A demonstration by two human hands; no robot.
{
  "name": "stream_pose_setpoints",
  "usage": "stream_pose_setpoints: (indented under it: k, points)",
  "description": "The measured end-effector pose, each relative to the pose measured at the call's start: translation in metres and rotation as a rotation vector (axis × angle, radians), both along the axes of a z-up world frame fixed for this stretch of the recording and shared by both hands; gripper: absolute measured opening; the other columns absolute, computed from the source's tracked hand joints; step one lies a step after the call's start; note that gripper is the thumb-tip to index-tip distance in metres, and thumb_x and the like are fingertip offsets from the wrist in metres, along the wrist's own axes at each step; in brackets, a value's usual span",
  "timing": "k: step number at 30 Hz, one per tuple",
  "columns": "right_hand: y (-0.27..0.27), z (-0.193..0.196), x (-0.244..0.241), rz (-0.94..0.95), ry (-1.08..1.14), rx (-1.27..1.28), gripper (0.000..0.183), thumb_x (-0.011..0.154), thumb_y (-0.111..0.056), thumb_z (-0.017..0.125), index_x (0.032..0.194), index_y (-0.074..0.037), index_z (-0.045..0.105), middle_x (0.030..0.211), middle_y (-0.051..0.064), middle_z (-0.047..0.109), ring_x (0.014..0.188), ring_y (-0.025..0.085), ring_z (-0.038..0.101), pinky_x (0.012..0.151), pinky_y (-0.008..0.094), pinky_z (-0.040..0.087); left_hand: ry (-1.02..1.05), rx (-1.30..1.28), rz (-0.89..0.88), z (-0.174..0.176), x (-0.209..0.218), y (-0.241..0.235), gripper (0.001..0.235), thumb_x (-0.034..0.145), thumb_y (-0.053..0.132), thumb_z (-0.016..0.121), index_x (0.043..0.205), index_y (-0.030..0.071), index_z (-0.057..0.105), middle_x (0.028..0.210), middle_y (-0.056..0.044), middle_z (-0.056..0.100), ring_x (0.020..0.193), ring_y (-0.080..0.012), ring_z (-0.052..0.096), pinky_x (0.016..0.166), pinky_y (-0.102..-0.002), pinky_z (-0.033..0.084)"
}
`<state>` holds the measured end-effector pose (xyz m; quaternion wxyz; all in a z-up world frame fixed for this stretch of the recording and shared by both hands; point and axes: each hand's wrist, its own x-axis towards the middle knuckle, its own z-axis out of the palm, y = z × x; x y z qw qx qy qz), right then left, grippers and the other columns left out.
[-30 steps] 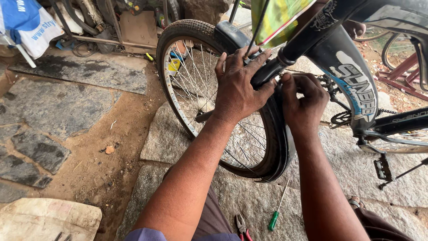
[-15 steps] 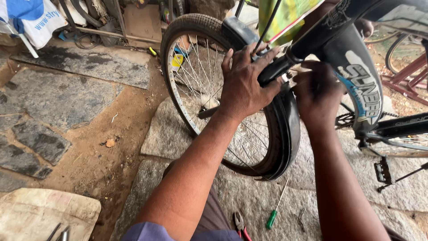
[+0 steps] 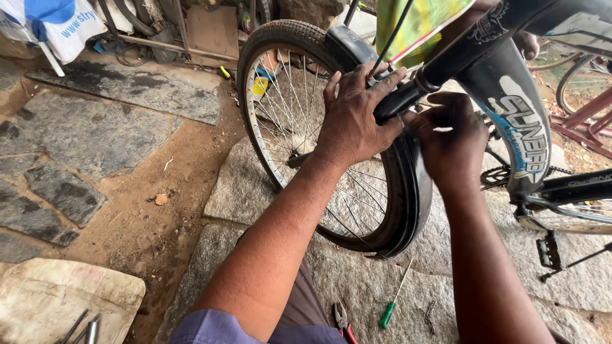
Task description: The person uses pliers to adjust a bolt on the front mudguard of a bicycle. They repeatedly tighten and reposition the fastener while holding the mudguard in place.
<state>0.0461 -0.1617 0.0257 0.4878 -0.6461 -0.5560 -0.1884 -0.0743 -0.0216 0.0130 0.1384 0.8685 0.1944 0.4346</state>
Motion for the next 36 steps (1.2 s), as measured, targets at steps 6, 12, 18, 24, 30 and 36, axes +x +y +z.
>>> stream_pose_setpoints:
  k: [6,12,18,24,30,36]
  points:
    - [0.000,-0.001,0.004,-0.085,0.012,-0.044,0.022,0.103,-0.012,0.079,0.112,0.002,0.065,0.089,0.013,0.074,0.078,0.020,0.074,0.068,0.031,0.056,0.081,-0.043,-0.059,0.006,-0.007,-0.002,0.085,0.082,0.057,0.082,0.154,0.029,0.045,0.154,-0.023,0.040,0.148,-0.0354,0.036,0.126,-0.057,0.015]
    - [-0.004,-0.006,0.007,0.050,0.177,0.028,0.010,0.111,-0.009,0.062,0.115,0.000,0.064,0.089,0.010,0.076,0.078,0.020,0.076,0.071,0.031,0.058,0.125,0.150,-0.073,0.004,-0.013,0.005,0.121,0.055,0.055,0.098,0.155,0.031,0.034,0.156,-0.027,0.033,0.147,-0.0420,0.031,0.119,-0.062,0.020]
    - [-0.005,-0.004,0.004,-0.219,-0.025,-0.108,0.014,0.112,-0.012,0.073,0.103,-0.002,0.072,0.087,0.013,0.077,0.074,0.023,0.075,0.068,0.035,0.057,-0.020,0.309,-0.052,-0.010,-0.008,0.010,0.110,0.064,0.057,0.094,0.155,0.030,0.037,0.154,-0.025,0.038,0.150,-0.0397,0.034,0.124,-0.065,0.022]
    - [-0.004,-0.006,0.001,-0.132,-0.119,-0.063,0.015,0.106,-0.013,0.075,0.105,0.000,0.068,0.093,0.013,0.076,0.081,0.024,0.076,0.073,0.037,0.058,0.001,0.339,-0.025,-0.013,-0.008,0.014,0.098,0.075,0.055,0.090,0.154,0.026,0.040,0.153,-0.027,0.035,0.151,-0.0413,0.032,0.124,-0.068,0.020]
    - [0.000,-0.005,-0.003,-0.163,-0.177,-0.031,0.023,0.098,-0.018,0.081,0.103,0.001,0.068,0.094,0.015,0.071,0.078,0.028,0.069,0.072,0.042,0.052,0.005,0.365,-0.073,-0.006,-0.014,0.015,0.098,0.077,0.055,0.086,0.154,0.019,0.037,0.148,-0.034,0.033,0.147,-0.0457,0.031,0.118,-0.074,0.021]
    - [-0.003,-0.008,-0.004,-0.248,-0.152,-0.039,0.019,0.101,-0.018,0.081,0.102,-0.002,0.071,0.090,0.014,0.068,0.078,0.030,0.068,0.071,0.043,0.050,-0.002,0.359,-0.079,-0.007,-0.011,0.013,0.092,0.084,0.052,0.084,0.154,0.016,0.037,0.148,-0.032,0.033,0.147,-0.0456,0.034,0.118,-0.078,0.025]
